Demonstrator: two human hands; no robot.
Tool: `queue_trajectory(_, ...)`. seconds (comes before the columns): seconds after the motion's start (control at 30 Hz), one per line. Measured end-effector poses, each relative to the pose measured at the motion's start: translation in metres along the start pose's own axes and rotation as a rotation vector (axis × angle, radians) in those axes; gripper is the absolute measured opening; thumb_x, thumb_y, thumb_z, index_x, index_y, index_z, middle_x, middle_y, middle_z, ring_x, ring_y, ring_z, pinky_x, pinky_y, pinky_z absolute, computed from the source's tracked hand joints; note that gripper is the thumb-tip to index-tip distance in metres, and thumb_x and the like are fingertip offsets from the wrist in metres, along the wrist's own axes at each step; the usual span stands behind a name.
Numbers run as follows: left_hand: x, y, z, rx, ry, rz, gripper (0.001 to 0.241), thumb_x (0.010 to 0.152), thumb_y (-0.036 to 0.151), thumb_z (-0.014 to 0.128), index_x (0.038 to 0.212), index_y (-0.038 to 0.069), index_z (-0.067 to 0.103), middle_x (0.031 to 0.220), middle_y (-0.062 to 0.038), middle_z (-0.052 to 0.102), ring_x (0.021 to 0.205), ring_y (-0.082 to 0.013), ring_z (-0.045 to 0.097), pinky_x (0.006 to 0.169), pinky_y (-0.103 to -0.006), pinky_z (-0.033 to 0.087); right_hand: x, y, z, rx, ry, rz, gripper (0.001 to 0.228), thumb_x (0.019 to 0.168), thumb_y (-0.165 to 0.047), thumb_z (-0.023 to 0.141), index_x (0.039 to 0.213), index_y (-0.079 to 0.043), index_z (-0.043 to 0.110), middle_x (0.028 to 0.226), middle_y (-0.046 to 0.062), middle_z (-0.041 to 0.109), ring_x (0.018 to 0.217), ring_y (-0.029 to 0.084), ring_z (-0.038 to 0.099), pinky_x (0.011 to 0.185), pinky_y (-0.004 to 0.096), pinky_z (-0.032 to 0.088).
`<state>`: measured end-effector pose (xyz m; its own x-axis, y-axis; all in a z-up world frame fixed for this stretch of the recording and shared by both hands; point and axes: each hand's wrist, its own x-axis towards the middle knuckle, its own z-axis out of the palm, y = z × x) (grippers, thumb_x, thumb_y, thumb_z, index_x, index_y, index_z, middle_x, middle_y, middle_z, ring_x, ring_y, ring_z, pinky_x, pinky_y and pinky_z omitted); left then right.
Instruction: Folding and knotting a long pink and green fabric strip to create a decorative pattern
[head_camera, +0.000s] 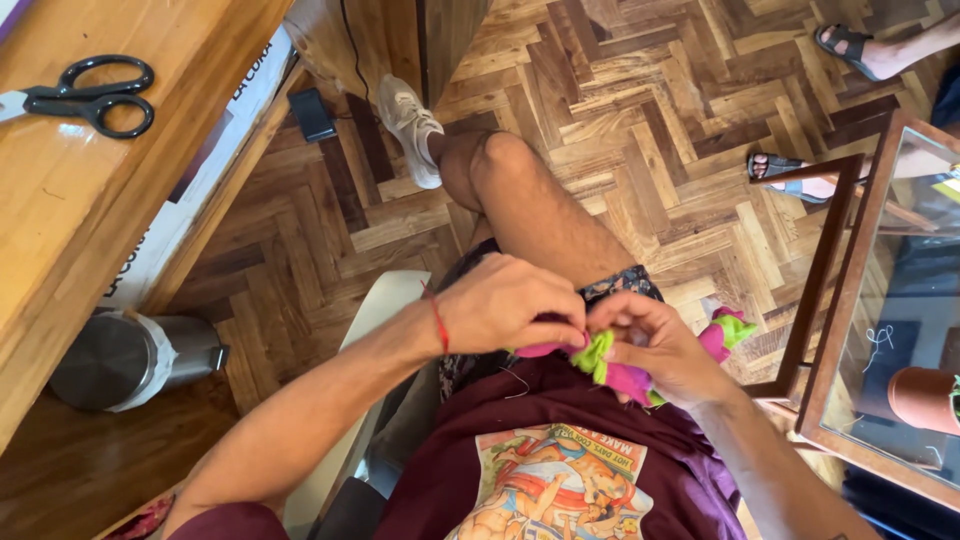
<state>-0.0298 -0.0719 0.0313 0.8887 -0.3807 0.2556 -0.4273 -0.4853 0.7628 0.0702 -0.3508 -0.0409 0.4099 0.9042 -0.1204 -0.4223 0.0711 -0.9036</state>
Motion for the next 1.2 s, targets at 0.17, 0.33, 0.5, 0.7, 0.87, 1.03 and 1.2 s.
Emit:
queue_trajectory(0.17, 0.004, -0.002, 0.012, -0.068, 0.122, -0.05, 0.033, 0.094, 0.054, 0.076, 0.112, 0.028, 0.068, 0.097, 0.005, 0.069, 0.092, -0.0251, 0.075, 0.076, -0.0436, 0.063, -0.004, -0.011, 0.019, -0.028, 0.012, 0.003, 0.039, 0.094, 0.012, 0.063, 0.132, 0.013, 0.064, 0.099, 0.021, 0.07, 0.055, 0.022, 0.076, 0.036, 0.033, 0.067)
queue_trajectory(0.33, 0.004, 0.009, -0.011, 0.09, -0.133, -0.211, 0.052, 0.102, 0.064, 0.053, 0.092, 0.017, 0.072, 0.084, -0.008, 0.077, 0.085, -0.0409, 0.078, 0.08, -0.0535, 0.06, -0.008, -0.01, 0.012, -0.077, 0.137, -0.038, 0.027, 0.094, 0.014, 0.062, 0.12, 0.014, 0.07, 0.084, 0.023, 0.073, 0.038, 0.022, 0.072, 0.024, 0.026, 0.055)
queue_trajectory(0.5, 0.004, -0.007, 0.002, -0.017, -0.211, -0.179, 0.041, 0.112, 0.043, 0.046, 0.088, 0.015, 0.063, 0.086, -0.005, 0.077, 0.087, -0.038, 0.078, 0.077, -0.0483, 0.061, 0.008, -0.001, 0.011, -0.14, 0.211, -0.059, 0.023, 0.092, 0.012, 0.067, 0.115, 0.012, 0.07, 0.081, 0.017, 0.071, 0.036, 0.017, 0.068, 0.024, 0.023, 0.05)
queue_trajectory(0.7, 0.005, -0.009, 0.017, -0.182, -0.038, -0.227, 0.043, 0.11, 0.04, 0.053, 0.076, 0.015, 0.063, 0.055, -0.008, 0.059, 0.053, -0.0262, 0.064, 0.055, -0.0367, 0.054, -0.002, -0.002, 0.002, -0.485, 0.393, -0.254, 0.035, 0.093, -0.002, 0.077, 0.117, 0.001, 0.052, 0.11, 0.013, 0.055, 0.078, 0.022, 0.073, 0.046, 0.029, 0.066)
queue_trajectory(0.87, 0.008, -0.037, 0.02, -0.494, 0.073, -0.211, 0.042, 0.113, 0.027, 0.055, 0.078, 0.008, 0.069, 0.051, -0.005, 0.063, 0.041, -0.011, 0.057, 0.036, -0.0202, 0.045, -0.03, -0.024, 0.009, -1.172, 0.432, -0.409, 0.05, 0.075, -0.031, 0.099, 0.1, -0.01, 0.062, 0.113, 0.008, 0.065, 0.092, 0.027, 0.077, 0.073, 0.035, 0.066)
queue_trajectory(1.03, -0.002, -0.023, 0.007, -0.729, 0.13, -0.259, 0.039, 0.116, 0.025, 0.055, 0.094, -0.002, 0.072, 0.057, -0.012, 0.067, 0.039, -0.0129, 0.062, 0.03, -0.0184, 0.046, -0.046, -0.014, -0.008, -1.393, 0.536, -0.499, 0.021, 0.084, -0.021, 0.093, 0.095, -0.016, 0.076, 0.109, -0.003, 0.076, 0.087, 0.015, 0.078, 0.076, 0.025, 0.063)
queue_trajectory(1.2, 0.002, -0.05, 0.013, -0.541, 0.194, -0.279, 0.038, 0.109, 0.021, 0.064, 0.076, 0.003, 0.072, 0.054, -0.015, 0.071, 0.045, -0.0135, 0.07, 0.038, -0.0197, 0.052, -0.047, -0.027, -0.002, -1.643, 0.454, -0.504, 0.01, 0.093, -0.01, 0.08, 0.102, -0.011, 0.076, 0.107, 0.003, 0.076, 0.094, 0.023, 0.079, 0.082, 0.034, 0.065)
